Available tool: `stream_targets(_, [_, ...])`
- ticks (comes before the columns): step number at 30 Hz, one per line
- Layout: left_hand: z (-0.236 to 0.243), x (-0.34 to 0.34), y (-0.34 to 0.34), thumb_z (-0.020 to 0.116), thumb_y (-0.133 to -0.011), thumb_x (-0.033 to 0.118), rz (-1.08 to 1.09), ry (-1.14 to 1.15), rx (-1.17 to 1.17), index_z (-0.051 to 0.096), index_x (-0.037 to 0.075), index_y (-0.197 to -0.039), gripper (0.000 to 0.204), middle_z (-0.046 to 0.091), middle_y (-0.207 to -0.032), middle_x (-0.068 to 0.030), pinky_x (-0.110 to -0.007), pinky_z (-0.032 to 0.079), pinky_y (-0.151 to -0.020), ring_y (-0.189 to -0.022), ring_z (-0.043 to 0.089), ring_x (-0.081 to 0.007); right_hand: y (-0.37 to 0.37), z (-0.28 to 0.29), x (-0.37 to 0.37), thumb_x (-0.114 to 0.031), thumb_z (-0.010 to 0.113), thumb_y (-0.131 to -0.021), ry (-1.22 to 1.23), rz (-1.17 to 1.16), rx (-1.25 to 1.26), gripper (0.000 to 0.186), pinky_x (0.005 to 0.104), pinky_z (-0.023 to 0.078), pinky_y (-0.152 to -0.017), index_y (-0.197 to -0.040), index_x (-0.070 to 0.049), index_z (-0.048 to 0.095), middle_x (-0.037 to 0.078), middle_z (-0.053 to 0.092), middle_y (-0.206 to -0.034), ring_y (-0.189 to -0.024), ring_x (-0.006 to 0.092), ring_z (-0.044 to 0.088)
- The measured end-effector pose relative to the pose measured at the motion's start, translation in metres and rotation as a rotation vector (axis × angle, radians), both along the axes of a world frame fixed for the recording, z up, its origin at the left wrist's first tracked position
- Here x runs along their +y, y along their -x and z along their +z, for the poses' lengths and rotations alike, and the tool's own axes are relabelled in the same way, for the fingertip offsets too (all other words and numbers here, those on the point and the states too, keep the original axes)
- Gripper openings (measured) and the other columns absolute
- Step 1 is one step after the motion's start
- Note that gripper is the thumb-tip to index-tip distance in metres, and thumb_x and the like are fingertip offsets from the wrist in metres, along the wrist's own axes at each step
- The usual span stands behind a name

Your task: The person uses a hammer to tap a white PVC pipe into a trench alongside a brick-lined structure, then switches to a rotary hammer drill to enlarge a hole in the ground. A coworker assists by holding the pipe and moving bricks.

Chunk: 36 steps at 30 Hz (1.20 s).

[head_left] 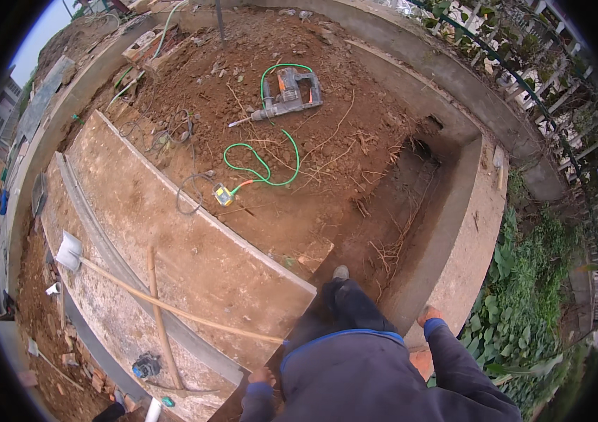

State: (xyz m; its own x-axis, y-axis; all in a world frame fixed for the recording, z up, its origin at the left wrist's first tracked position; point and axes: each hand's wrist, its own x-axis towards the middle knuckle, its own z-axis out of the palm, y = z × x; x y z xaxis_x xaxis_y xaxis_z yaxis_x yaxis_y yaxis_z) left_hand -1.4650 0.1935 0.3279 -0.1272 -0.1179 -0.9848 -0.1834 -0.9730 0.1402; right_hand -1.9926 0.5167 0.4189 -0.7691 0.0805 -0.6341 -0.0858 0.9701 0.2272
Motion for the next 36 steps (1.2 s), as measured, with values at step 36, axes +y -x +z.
stream_targets(36, [0.11,-0.046,0.488,0.059,-0.086,0.026,-0.281,0.372,-0.416,0.067,0.003,-0.101,0.029,0.066,-0.087,-0.0097,-0.036,0.051,-0.071,-0.077,0.06,-0.0218,0.403,-0.06,-0.005,-0.028,0.063,-0.081,0.473,-0.16,-0.347,0.027,0.043,0.057,-0.078,-0.087,-0.003,0.073,0.019,0.071,-0.085,-0.079,0.0359,0.07])
